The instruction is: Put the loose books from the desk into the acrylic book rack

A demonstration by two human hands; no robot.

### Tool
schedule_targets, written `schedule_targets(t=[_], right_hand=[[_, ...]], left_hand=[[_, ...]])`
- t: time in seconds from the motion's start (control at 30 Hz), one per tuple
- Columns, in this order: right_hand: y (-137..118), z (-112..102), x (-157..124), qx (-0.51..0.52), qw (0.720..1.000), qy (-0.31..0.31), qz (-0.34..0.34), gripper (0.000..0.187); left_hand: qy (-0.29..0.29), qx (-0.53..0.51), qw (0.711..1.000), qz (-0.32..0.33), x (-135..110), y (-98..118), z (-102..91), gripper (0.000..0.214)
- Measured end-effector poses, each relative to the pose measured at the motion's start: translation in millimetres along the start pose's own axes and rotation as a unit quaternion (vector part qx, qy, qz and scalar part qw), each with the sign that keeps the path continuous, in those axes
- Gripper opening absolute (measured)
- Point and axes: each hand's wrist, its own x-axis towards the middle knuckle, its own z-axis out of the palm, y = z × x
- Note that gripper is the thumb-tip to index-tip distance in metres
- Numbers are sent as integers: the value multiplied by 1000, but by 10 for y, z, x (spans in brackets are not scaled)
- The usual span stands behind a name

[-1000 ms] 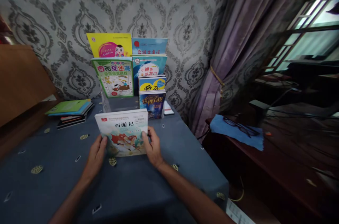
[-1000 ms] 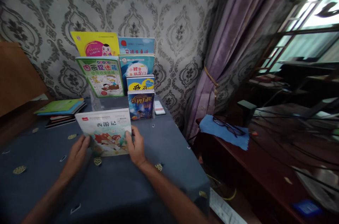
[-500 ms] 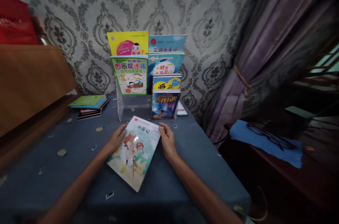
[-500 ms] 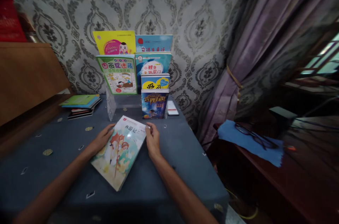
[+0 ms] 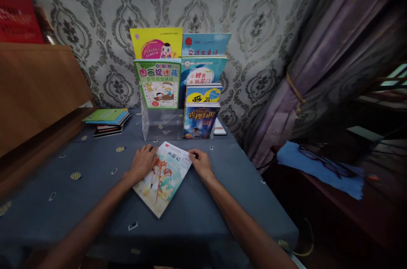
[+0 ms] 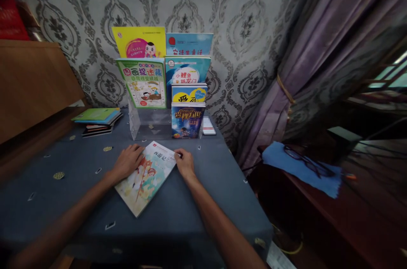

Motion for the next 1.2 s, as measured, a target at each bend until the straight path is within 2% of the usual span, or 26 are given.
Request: schedule_targets(t=[0.17, 0.37, 0.53, 0.7, 0.87, 1.07, 1.2], right_hand=[[-20, -9, -23, -27, 1000, -3, -8, 24], [-43, -29, -79, -128, 990, -9, -58, 26], [-43, -96, -91, -123, 989, -29, -76, 26], [-21, -172, -90, -91, 991, -47, -84, 27], [-9, -185, -92, -72, 995, -52, -51, 31], [-18, -196, -62, -61, 997, -48, -29, 34], [-21, -241, -29, -64, 996, -53, -30, 36]], left_hand=[[-11, -41, 998, 35, 163, 133, 19, 36], [-22, -31, 997, 65, 330, 384, 46, 32], [-32, -2, 994, 100, 372, 575, 62, 33], [-37, -10, 990, 133, 354, 689, 91, 36], [-39, 6, 987, 157, 236, 883, 93, 36], [-69, 78, 984, 143, 89, 1196, -27, 42], [-87, 111, 981, 131, 82, 1309, -76, 37]])
